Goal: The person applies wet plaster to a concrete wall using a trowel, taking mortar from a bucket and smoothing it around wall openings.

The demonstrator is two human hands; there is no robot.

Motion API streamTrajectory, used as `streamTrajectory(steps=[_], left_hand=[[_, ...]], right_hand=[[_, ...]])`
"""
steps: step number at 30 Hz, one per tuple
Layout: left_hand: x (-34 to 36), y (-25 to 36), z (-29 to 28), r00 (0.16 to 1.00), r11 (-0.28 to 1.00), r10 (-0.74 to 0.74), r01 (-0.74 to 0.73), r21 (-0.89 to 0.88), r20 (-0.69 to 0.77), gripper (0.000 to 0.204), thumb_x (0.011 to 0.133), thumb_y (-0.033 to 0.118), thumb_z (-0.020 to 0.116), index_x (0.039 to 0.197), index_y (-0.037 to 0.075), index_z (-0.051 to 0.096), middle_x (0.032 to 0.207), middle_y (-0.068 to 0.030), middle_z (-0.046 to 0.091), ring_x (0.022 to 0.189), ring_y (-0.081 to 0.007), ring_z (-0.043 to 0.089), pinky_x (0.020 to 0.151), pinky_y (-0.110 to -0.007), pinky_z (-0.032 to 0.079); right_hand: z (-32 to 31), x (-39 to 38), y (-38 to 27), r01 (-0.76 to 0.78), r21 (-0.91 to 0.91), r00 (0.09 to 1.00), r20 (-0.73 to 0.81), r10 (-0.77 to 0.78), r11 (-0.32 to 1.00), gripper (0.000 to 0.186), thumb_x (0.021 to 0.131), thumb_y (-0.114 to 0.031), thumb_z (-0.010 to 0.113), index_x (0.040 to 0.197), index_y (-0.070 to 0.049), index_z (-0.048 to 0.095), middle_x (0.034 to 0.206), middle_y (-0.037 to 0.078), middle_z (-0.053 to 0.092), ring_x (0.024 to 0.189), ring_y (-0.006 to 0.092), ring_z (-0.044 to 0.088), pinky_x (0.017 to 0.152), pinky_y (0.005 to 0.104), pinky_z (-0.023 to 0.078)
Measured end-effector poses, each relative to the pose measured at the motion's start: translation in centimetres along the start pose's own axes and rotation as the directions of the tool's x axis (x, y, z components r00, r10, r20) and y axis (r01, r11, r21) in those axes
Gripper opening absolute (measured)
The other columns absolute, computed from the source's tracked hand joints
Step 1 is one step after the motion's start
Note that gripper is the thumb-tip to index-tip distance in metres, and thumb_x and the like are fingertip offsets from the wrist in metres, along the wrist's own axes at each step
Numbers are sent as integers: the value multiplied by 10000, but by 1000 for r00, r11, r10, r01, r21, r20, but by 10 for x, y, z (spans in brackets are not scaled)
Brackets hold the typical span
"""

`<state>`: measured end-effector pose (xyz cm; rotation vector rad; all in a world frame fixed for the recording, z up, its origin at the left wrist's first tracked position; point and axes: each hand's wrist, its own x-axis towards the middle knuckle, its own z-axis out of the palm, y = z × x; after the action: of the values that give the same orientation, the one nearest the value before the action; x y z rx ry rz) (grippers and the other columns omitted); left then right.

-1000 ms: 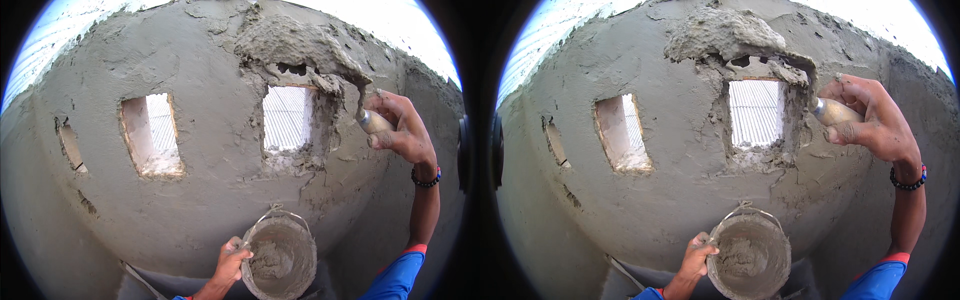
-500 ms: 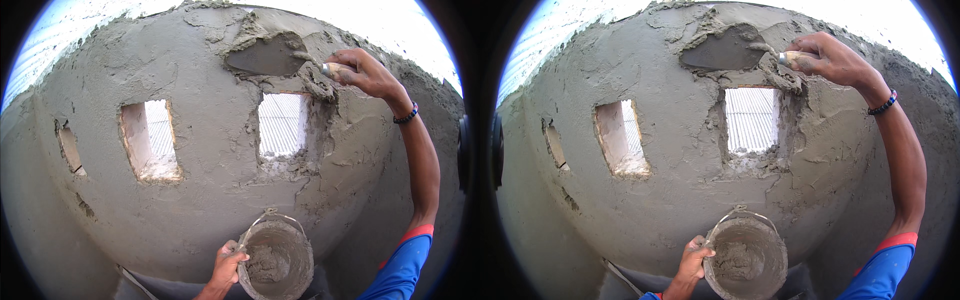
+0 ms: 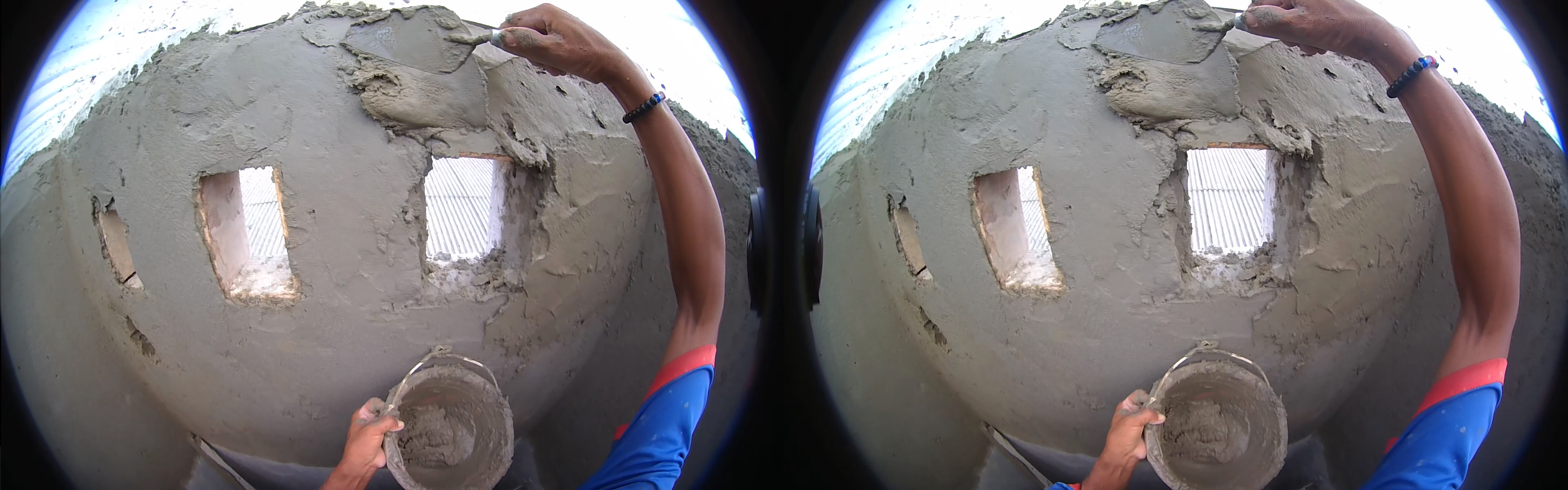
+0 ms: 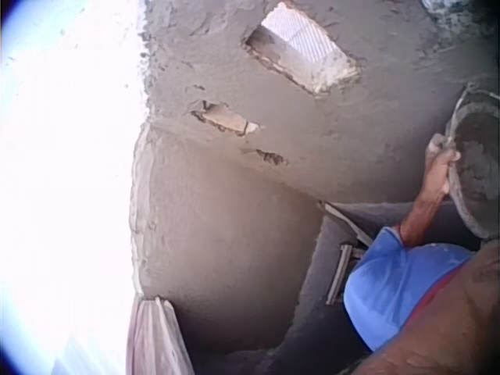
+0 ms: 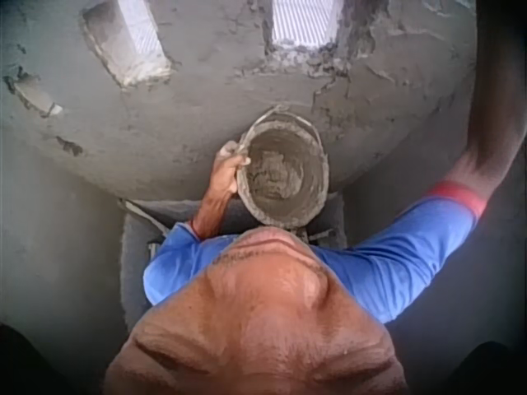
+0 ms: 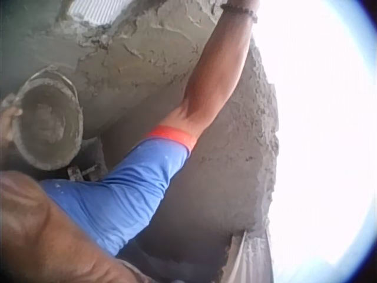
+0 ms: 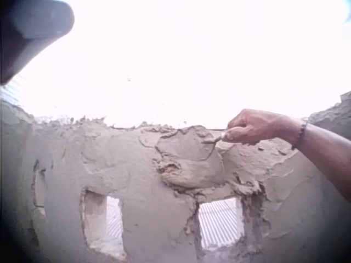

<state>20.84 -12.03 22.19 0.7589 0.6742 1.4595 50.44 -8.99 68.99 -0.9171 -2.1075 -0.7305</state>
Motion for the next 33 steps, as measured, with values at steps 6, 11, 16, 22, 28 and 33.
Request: streamTrajectory(steps=[6,11,16,22,28,33], left_hand=[[-1,-4,-2,1000,1000,24,-24,-14,4,245,669,-148,574,808,49,531,813,-91,615,726,-208,620,676,-337,528],[0,-4,-1,1000,999,25,-25,-26,-9,261,671,-141,586,831,56,528,814,-90,612,715,-203,616,670,-337,529],[-3,2,7,1000,1000,0,0,-14,-15,232,689,-124,606,802,62,523,779,-50,581,704,-153,571,657,-305,486],[-2,1,7,1000,1000,-11,11,-21,3,231,682,-127,604,802,53,525,780,-56,585,706,-164,576,664,-315,492],[-4,-2,9,1000,1000,1,0,18,-25,224,681,-136,602,802,40,536,779,-70,601,698,-173,592,661,-316,498],[-3,-6,5,1000,999,12,-11,31,-27,224,680,-148,596,796,35,539,769,-74,605,684,-176,598,655,-309,499]], right_hand=[[-3,16,29,-5,76,1000,23,4,997,346,950,-341,498,883,-48,669,661,9,576,574,105,555,521,293,498],[-1,-14,106,-136,-208,984,-142,108,969,526,979,-549,362,827,-109,608,522,-25,456,433,61,467,371,230,415],[-2,-74,125,-312,-81,941,-162,296,947,500,982,-530,380,754,-112,535,509,-49,420,411,47,409,361,216,362],[8,-133,115,-380,46,868,-328,374,924,465,995,-455,393,768,-77,540,572,-40,395,468,70,392,442,256,369],[56,-125,9,-202,-161,918,-375,130,966,441,995,-400,442,917,-12,635,547,61,500,471,163,482,547,368,445],[68,-110,4,-350,-248,898,-363,249,903,398,978,-390,485,989,-29,650,594,131,597,497,229,569,575,399,486]])
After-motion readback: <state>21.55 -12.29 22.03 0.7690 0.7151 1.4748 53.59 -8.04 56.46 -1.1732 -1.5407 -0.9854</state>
